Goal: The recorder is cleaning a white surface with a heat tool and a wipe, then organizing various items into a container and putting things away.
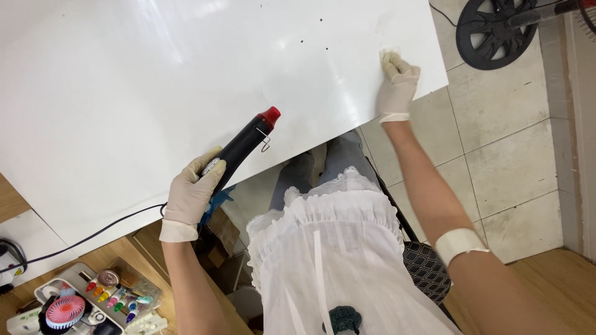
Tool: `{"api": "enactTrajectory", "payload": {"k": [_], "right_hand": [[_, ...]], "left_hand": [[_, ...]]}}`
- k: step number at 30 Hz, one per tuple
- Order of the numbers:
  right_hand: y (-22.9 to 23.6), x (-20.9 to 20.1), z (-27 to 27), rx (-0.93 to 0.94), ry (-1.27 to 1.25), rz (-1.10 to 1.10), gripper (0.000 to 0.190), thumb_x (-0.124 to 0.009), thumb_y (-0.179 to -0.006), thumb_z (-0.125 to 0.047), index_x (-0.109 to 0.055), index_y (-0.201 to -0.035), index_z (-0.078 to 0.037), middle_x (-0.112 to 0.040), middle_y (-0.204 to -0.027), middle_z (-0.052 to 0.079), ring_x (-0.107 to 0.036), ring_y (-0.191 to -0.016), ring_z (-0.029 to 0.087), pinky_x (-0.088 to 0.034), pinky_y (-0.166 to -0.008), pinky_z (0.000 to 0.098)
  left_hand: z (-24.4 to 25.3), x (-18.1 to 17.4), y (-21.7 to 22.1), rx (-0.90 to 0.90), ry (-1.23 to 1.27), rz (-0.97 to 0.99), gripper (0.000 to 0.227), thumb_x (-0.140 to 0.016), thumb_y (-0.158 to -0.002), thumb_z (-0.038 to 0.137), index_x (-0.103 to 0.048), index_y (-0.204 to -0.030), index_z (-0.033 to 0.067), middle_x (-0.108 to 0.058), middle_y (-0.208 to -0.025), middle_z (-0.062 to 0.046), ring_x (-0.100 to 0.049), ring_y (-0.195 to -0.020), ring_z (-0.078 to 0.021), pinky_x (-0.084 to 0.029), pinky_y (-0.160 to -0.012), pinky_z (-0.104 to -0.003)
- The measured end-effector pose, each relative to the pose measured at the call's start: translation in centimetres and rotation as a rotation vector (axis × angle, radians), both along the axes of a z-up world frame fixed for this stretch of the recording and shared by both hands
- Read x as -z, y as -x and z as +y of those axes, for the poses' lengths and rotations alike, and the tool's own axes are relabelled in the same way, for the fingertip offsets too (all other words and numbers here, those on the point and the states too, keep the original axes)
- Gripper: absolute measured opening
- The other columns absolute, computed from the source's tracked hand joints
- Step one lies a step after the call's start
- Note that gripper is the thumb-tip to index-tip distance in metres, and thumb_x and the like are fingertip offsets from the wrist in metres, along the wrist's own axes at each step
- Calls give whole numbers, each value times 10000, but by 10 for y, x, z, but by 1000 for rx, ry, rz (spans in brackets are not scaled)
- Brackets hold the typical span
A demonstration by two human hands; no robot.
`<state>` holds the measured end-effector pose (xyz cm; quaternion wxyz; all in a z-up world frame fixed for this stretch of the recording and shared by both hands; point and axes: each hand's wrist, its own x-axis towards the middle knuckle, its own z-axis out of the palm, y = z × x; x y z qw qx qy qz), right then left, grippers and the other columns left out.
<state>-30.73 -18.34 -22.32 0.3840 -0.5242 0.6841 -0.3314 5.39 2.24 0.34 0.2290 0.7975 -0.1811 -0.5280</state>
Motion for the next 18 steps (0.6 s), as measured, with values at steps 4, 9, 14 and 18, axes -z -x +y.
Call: {"api": "enactTrajectory", "payload": {"k": [4,9,14,18], "right_hand": [[-62,3,64,-28,-87,101,361,-464,-1055,-96,-579,-1377,19,-563,-1300,224,-587,-1168,256,-493,-1066,325],[-23,53,116,-936,346,603,705,-543,-843,98,-520,-1510,-128,-601,-1443,100,-595,-1174,301,-487,-1094,421],[53,-26,30,-182,-147,360,322,-580,-1101,-195,-653,-1407,-130,-641,-1290,127,-534,-1135,273,-468,-1054,353],[51,38,-18,9,351,450,409,-535,-1043,-2,-692,-1407,-103,-642,-1399,98,-549,-1214,178,-450,-1091,242]], "left_hand": [[-4,-1,2,-5,79,-27,445,-706,-917,253,-697,-1330,85,-704,-1012,-21,-600,-851,-48,-501,-786,-191],[-17,0,7,-12,110,-46,434,-700,-924,246,-694,-1320,68,-719,-1043,-28,-636,-928,-44,-497,-876,-174],[-20,0,2,12,145,-14,446,-704,-930,245,-684,-1339,68,-701,-1041,-19,-604,-900,-53,-491,-843,-185],[-26,-6,5,-7,136,-15,441,-703,-924,240,-682,-1332,75,-691,-997,3,-593,-860,-40,-486,-809,-177]]}}
